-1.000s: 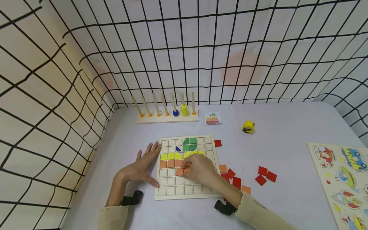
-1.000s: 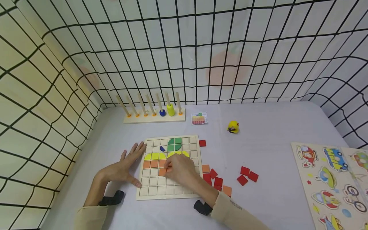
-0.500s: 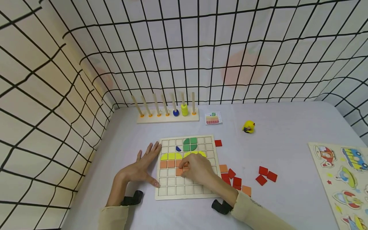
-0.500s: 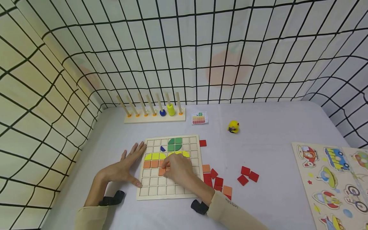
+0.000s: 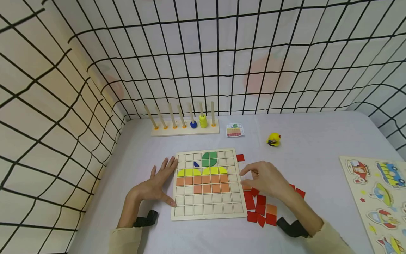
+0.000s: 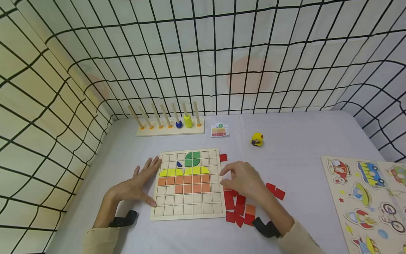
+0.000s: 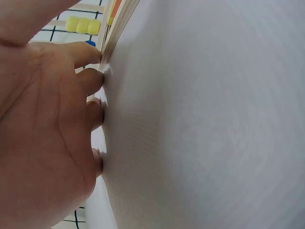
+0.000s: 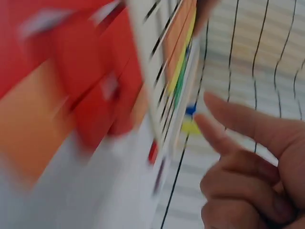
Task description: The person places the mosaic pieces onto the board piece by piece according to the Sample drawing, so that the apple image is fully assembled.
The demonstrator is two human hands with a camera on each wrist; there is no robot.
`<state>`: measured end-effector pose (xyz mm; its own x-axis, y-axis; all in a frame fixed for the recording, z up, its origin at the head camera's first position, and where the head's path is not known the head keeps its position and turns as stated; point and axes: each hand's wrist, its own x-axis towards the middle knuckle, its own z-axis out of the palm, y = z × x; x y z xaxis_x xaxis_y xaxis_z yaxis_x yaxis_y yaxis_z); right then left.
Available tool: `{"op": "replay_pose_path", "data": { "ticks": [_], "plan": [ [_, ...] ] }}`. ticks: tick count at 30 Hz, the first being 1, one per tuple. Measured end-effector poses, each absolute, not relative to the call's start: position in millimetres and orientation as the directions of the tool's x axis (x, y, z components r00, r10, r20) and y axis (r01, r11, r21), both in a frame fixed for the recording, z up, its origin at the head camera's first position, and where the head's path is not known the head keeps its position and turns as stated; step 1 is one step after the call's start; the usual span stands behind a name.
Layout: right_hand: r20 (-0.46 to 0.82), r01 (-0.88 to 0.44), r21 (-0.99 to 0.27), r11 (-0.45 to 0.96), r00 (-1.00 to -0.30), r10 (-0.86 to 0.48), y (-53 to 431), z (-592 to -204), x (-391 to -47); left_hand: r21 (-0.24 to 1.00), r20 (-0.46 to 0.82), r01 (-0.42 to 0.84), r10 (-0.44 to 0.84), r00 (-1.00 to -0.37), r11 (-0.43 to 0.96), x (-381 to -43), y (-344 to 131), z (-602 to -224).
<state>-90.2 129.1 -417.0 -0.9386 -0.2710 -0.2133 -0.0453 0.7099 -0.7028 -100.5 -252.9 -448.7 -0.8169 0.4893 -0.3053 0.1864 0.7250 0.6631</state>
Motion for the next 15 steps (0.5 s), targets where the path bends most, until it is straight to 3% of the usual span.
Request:
{"op": "replay_pose_path", "data": {
  "ticks": [7,15],
  "plan": [
    [-0.368,0.063,-0.676,0.734,-0.892,-0.262,182.6,-430.8,-74.1,0.665,-0.306,0.183,0.488,-0.818,0.724,-100.1,-254.3,-450.0],
    [-0.439,0.047,-0.725,0.687,-0.801,-0.408,210.1,-444.9,-59.1,0.663,-0.308,0.181,0.485,-0.818,0.726,-100.3,-252.8,-450.3]
  ]
}}
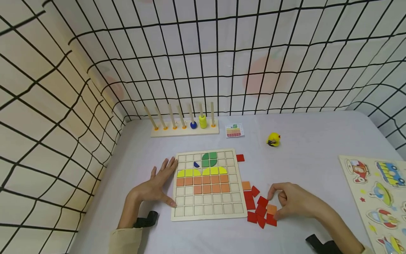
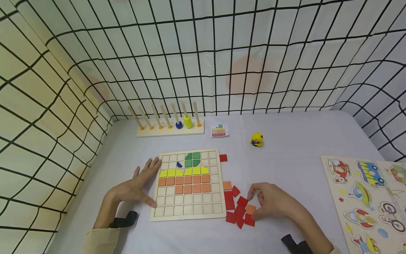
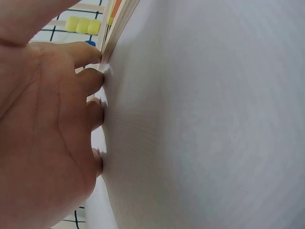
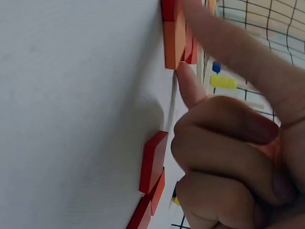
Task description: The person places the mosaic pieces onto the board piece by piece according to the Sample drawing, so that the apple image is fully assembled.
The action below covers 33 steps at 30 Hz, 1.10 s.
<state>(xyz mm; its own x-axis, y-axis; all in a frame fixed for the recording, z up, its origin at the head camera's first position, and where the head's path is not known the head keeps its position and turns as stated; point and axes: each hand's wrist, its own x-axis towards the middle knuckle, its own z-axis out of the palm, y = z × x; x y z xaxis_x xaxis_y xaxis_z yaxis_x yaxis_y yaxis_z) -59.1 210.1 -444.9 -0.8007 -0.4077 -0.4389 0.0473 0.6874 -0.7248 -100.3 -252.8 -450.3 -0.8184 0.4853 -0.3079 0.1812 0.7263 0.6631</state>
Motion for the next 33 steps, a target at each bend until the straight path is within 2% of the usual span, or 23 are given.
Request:
{"op": "replay_pose_path", "data": {
  "ticks": [21,29,33],
  "plan": [
    [-0.465,0.066,-0.74,0.669,-0.769,-0.439,216.5,-446.4,-65.0,0.657,-0.307,0.18,0.478,-0.823,0.732,-100.6,-252.1,-450.3],
    [-0.34,0.062,-0.718,0.694,-0.9,-0.271,215.1,-447.2,-77.2,0.661,-0.306,0.182,0.483,-0.82,0.728,-100.1,-253.2,-449.4],
    [-0.336,0.075,-0.694,0.717,-0.914,-0.229,216.9,-445.9,-79.8,0.659,-0.312,0.175,0.477,-0.822,0.732,-100.2,-252.7,-449.1]
  ]
}}
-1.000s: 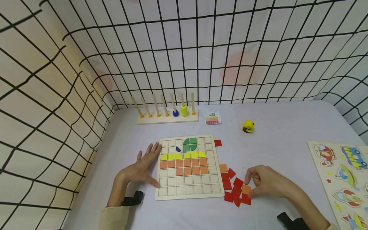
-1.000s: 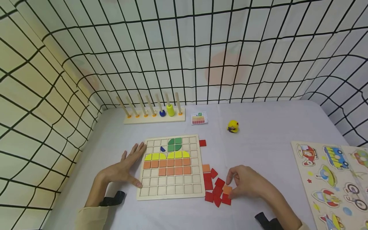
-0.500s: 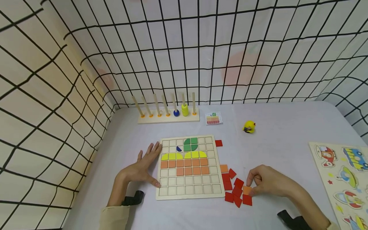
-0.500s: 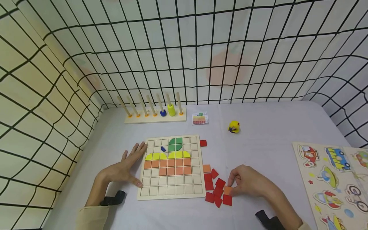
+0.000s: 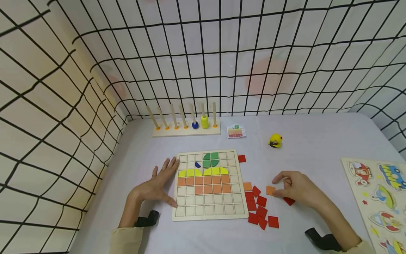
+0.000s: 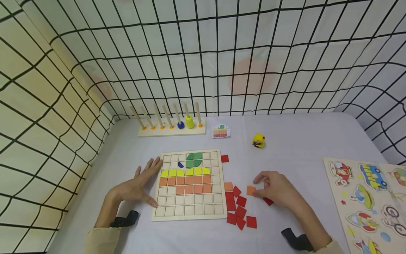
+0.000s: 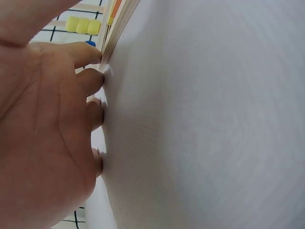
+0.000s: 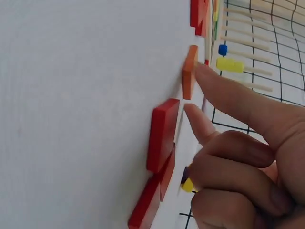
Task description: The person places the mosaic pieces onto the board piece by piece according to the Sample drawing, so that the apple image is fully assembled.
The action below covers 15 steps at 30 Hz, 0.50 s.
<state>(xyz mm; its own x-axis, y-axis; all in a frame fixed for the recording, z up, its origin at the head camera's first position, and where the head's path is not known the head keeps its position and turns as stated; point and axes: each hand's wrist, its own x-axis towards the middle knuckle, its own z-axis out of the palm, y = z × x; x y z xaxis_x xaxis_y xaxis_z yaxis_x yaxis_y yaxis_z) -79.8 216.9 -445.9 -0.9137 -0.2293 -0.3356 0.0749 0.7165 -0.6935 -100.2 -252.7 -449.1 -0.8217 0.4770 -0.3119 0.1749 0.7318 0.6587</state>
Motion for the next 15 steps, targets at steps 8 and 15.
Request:
{"op": "replay_pose_path", "data": {
  "ticks": [8,15],
  "plan": [
    [-0.341,0.059,-0.664,0.745,-0.911,-0.232,217.7,-447.5,-78.6,0.66,-0.311,0.176,0.478,-0.821,0.731,-101.1,-253.1,-449.3],
    [-0.323,0.038,-0.666,0.745,-0.915,-0.243,210.9,-447.9,-77.7,0.662,-0.31,0.181,0.485,-0.818,0.728,-101.8,-252.9,-449.0]
  ]
}}
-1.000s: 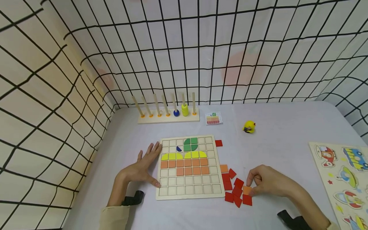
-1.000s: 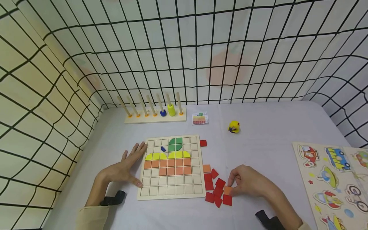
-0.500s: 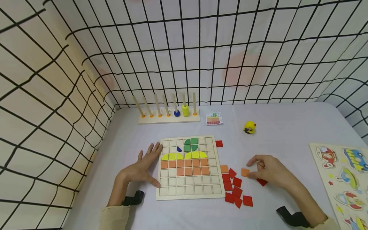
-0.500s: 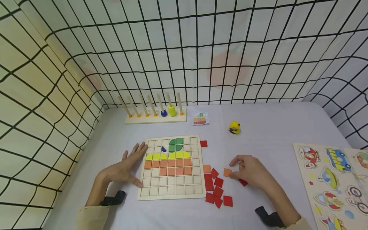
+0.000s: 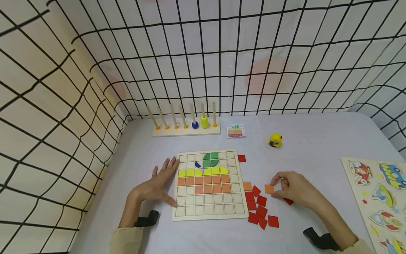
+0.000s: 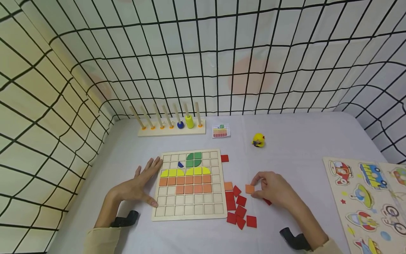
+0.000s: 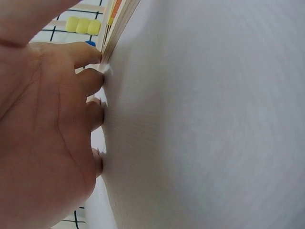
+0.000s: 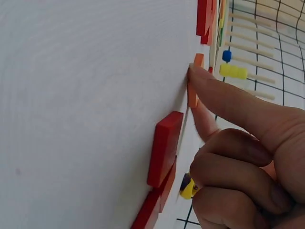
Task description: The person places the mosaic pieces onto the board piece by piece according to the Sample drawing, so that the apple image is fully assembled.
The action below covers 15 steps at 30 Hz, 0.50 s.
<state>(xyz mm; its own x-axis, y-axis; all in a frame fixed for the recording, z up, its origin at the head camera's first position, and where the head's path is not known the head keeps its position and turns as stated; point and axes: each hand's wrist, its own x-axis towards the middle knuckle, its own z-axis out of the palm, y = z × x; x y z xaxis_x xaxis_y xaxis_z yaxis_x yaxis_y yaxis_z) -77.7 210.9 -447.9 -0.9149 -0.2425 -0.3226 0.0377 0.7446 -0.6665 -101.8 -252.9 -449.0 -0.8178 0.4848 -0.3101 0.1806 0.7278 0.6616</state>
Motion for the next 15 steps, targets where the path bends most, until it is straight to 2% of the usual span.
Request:
{"op": "replay_pose_path", "data": {
  "ticks": [7,11,15],
  "plan": [
    [-0.257,0.003,-0.644,0.765,-0.943,-0.212,194.9,-437.6,-81.5,0.66,-0.308,0.18,0.482,-0.82,0.729,-101.7,-253.5,-451.4],
    [-0.23,0.002,-0.685,0.729,-0.949,-0.214,160.1,-427.5,-84.4,0.656,-0.309,0.185,0.484,-0.819,0.731,-101.8,-253.6,-451.5],
    [-0.218,-0.039,-0.725,0.688,-0.934,-0.282,111.4,-421.9,-84.7,0.656,-0.305,0.191,0.488,-0.818,0.73,-101.6,-254.1,-451.3]
  ]
}}
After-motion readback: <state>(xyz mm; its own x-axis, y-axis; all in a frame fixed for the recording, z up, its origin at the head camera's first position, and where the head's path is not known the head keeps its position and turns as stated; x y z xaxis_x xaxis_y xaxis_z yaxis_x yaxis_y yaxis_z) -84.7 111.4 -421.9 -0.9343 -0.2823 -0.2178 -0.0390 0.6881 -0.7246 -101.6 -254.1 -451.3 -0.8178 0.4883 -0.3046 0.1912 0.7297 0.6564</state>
